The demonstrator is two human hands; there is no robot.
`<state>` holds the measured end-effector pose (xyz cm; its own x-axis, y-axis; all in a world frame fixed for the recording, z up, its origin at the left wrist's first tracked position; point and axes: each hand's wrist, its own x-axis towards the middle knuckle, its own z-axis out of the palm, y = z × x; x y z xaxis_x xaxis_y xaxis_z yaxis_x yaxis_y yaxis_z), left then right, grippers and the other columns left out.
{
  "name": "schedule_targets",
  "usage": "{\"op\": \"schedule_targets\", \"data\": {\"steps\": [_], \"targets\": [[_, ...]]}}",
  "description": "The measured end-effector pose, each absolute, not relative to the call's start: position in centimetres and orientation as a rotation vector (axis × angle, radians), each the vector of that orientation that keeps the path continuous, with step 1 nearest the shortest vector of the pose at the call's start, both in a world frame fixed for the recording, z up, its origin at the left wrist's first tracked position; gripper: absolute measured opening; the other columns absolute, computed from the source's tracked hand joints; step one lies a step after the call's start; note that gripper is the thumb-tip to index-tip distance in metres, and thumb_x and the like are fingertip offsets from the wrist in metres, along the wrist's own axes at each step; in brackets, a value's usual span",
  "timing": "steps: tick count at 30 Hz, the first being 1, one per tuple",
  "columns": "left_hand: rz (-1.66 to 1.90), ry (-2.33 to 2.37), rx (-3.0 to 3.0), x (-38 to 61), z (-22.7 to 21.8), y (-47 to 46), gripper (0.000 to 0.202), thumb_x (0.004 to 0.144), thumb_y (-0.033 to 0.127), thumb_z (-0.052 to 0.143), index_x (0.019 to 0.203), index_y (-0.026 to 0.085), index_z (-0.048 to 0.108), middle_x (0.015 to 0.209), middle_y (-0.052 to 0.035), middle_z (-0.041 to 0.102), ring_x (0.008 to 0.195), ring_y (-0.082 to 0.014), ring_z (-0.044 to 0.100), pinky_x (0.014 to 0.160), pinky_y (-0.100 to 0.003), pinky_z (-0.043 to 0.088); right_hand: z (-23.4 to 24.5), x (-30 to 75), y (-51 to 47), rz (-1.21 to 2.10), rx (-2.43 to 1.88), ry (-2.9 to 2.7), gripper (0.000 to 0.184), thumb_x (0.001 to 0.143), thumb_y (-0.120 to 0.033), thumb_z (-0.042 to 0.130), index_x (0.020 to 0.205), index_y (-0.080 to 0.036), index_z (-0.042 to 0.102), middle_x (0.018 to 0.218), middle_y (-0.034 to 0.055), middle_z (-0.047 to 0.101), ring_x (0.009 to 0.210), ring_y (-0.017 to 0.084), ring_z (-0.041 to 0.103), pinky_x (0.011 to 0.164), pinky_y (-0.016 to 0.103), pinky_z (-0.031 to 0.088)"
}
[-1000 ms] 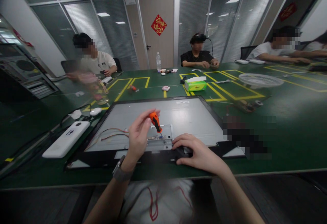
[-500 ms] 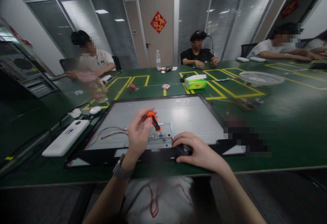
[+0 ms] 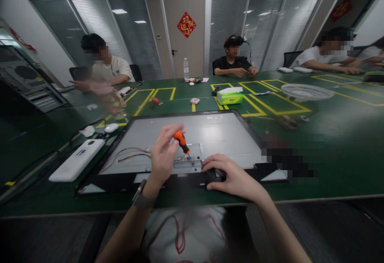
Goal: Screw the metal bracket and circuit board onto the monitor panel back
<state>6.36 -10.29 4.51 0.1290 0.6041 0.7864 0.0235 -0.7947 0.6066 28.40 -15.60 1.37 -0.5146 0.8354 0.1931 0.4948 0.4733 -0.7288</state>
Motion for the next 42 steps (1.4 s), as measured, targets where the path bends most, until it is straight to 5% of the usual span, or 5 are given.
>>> {"op": "schedule_targets", "data": {"steps": [11,16,22,36,42], "targets": [[1.665,0.616,1.883,6.26,4.53,-10.29,0.032,0.097,0.022,0.048,0.124,0.023,0.065,0.110,-0.0089,0.062,0.101,-0.0181,0.060,0.091,-0.033,0.049,1.56,28.38,-15.78,0.845,-1.121,-2.180,0.031,0.082,-0.042,0.076,0.106,-0.024,0.070,0.119,0.0084,0.065,0.115,0.026,0.058,0.102,0.043,0.043],[1.742,0.683,1.904,6.36,4.60,-10.32,0.027,0.090,0.023,0.062,0.115,0.023,0.070,0.098,-0.0060,0.058,0.093,-0.0170,0.058,0.088,-0.031,0.049,1.57,28.33,-15.72,0.838,-1.116,-2.178,0.031,0.082,-0.045,0.075,0.105,-0.025,0.071,0.120,0.0085,0.065,0.116,0.027,0.058,0.103,0.044,0.043],[1.658,0.603,1.893,6.18,4.60,-10.42,0.036,0.098,0.022,0.043,0.128,0.023,0.062,0.108,-0.0072,0.065,0.096,-0.0176,0.061,0.087,-0.033,0.049,1.39,28.38,-15.64,0.823,-1.118,-2.180,0.031,0.082,-0.044,0.075,0.105,-0.024,0.070,0.119,0.0093,0.065,0.115,0.027,0.058,0.102,0.044,0.044],[1.760,0.690,1.923,6.40,4.47,-10.34,0.027,0.090,0.022,0.061,0.115,0.023,0.069,0.097,-0.0053,0.058,0.091,-0.0163,0.057,0.085,-0.030,0.048,1.30,28.36,-15.67,0.831,-1.146,-2.183,0.032,0.081,-0.045,0.075,0.105,-0.024,0.070,0.120,0.0093,0.065,0.116,0.028,0.058,0.103,0.045,0.043],[1.657,0.600,1.913,6.38,4.59,-10.37,0.039,0.098,0.019,0.045,0.134,0.025,0.058,0.106,-0.0067,0.064,0.091,-0.0159,0.060,0.081,-0.029,0.050,1.26,28.40,-15.72,0.842,-1.157,-2.170,0.032,0.081,-0.046,0.075,0.104,-0.025,0.071,0.122,0.0096,0.064,0.117,0.028,0.058,0.103,0.046,0.043]]}}
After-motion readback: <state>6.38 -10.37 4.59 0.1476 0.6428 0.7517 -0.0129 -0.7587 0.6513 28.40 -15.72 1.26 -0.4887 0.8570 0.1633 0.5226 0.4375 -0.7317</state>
